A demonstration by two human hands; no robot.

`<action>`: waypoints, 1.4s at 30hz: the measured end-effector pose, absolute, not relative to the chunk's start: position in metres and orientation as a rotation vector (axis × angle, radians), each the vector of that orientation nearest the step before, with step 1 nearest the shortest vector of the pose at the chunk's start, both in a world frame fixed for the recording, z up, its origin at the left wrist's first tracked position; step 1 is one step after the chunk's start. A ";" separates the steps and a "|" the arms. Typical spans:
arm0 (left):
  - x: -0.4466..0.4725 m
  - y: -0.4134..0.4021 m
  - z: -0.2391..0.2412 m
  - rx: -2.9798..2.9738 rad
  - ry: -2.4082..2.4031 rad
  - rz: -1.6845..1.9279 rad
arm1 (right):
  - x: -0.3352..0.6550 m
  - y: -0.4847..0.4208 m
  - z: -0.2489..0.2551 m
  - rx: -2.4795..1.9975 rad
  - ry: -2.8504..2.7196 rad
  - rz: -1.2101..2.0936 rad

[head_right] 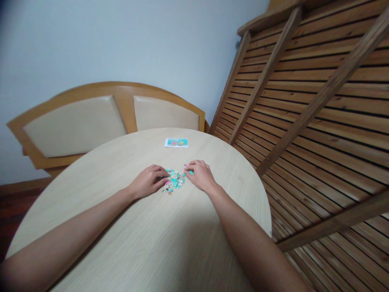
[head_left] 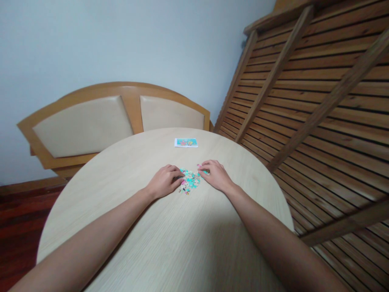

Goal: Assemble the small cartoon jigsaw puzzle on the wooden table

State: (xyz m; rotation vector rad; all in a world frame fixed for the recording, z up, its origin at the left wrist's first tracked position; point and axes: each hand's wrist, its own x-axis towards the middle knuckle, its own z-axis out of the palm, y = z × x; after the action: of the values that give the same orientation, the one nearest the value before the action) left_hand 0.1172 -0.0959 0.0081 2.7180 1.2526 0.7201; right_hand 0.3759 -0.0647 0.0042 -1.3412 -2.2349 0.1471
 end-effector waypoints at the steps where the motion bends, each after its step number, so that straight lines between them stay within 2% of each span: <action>1: 0.117 -0.096 0.008 2.716 1.248 0.709 | 0.376 -0.065 0.004 -1.349 -2.231 0.157; 11: 0.116 -0.096 0.007 2.707 1.230 0.712 | 0.376 -0.064 0.005 -1.262 -2.187 0.238; 22: 0.116 -0.092 0.002 2.754 1.114 0.780 | 0.377 -0.062 0.004 -1.174 -2.279 0.144; 32: 0.114 -0.093 0.003 2.740 1.120 0.790 | 0.387 -0.064 0.006 -0.886 -2.403 0.296; 42: 0.115 -0.096 0.006 2.716 1.119 0.799 | 0.392 -0.061 0.009 -0.902 -2.344 0.378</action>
State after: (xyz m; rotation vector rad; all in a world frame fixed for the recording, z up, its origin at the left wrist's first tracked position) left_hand 0.1151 -0.0956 0.0061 2.7159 1.1191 0.7993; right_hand 0.3924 -0.0607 0.0091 -0.9016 -2.3438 0.3783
